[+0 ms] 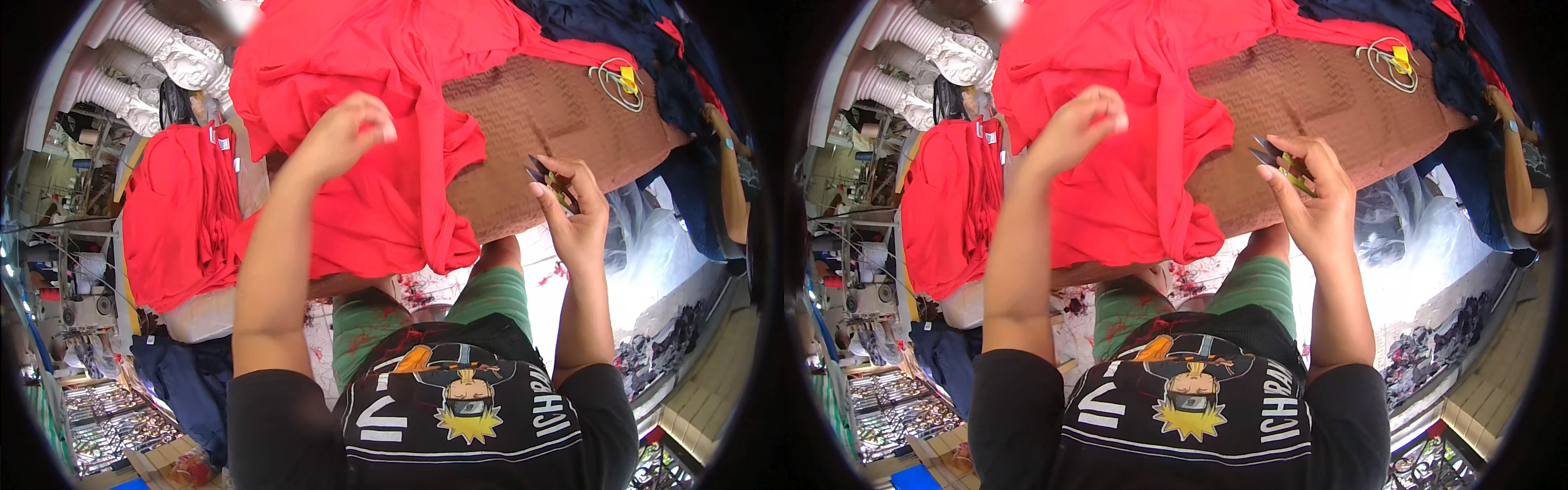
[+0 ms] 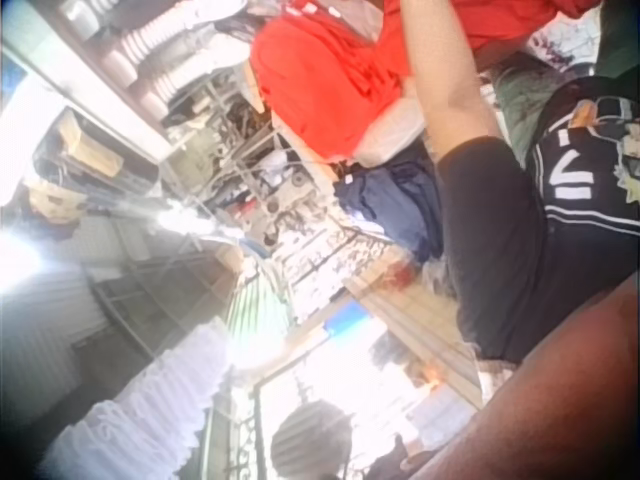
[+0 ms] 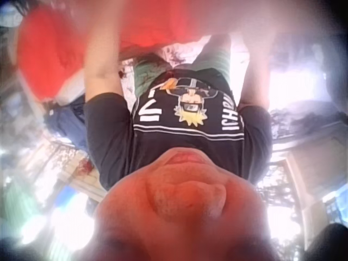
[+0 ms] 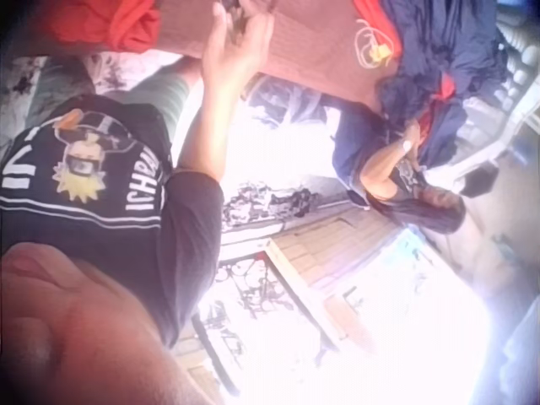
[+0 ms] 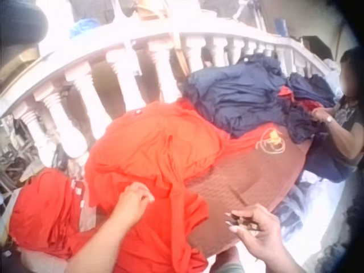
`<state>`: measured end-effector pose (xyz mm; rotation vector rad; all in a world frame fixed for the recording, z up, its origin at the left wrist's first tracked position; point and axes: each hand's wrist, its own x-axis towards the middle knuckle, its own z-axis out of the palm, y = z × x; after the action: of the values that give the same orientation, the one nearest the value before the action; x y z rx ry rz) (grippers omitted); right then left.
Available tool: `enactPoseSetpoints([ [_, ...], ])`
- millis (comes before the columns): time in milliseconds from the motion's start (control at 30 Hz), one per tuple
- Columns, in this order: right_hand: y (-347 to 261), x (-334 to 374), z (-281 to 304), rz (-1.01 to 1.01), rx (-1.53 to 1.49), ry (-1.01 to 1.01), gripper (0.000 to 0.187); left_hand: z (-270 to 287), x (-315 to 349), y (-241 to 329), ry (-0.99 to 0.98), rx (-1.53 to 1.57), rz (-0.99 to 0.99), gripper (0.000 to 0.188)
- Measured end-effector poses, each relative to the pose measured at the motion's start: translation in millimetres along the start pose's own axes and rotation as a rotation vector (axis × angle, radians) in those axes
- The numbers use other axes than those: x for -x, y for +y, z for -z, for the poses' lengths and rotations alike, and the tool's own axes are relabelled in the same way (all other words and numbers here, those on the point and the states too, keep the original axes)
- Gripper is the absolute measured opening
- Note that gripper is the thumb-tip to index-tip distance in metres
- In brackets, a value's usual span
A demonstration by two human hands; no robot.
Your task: The person trims loose threads from red shirts using a small pair of shears, handling the shirts one at a time on a work table.
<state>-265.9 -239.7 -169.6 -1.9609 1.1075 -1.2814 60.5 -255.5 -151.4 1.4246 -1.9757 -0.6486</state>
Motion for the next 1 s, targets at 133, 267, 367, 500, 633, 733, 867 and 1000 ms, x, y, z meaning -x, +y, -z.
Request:
enactPoseSetpoints([
  [133,14.4,-1.8,2.6,-0.009,-0.012,0.049,0.025,67.0,52.8,113.0,-0.52,0.11,-0.316,0.017],
  [267,12.0,-6.1,-3.7,0.0,-0.089,0.067,0.024,74.8,58.6,124.2,-0.224,-0.023,-0.099,0.018],
  [367,-1.3,-7.1,-13.9,0.081,-0.044,0.027,0.025,39.0,22.4,58.8,0.063,-0.438,0.002,0.022],
  [500,-3.9,1.0,-8.2,0.035,0.036,-0.01,0.026,-20.2,-11.3,-36.5,0.373,-0.873,-0.077,0.018],
  [633,10.4,6.9,13.3,-0.016,0.073,0.042,0.025,-31.7,-20.7,-73.6,0.469,-1.015,-0.092,0.016],
  [733,11.2,6.1,21.9,-0.044,0.118,0.059,0.025,-35.5,-24.1,-84.7,0.502,-1.094,-0.1,0.015],
  [867,5.5,5.6,13.5,0.014,0.028,0.061,0.025,-35.4,-22.6,-75.8,0.518,-1.104,-0.058,0.011],
  [1000,1.5,9.8,9.3,0.005,0.002,0.038,0.026,-4.2,11.9,-9.7,0.318,-0.374,-0.08,0.015],
])
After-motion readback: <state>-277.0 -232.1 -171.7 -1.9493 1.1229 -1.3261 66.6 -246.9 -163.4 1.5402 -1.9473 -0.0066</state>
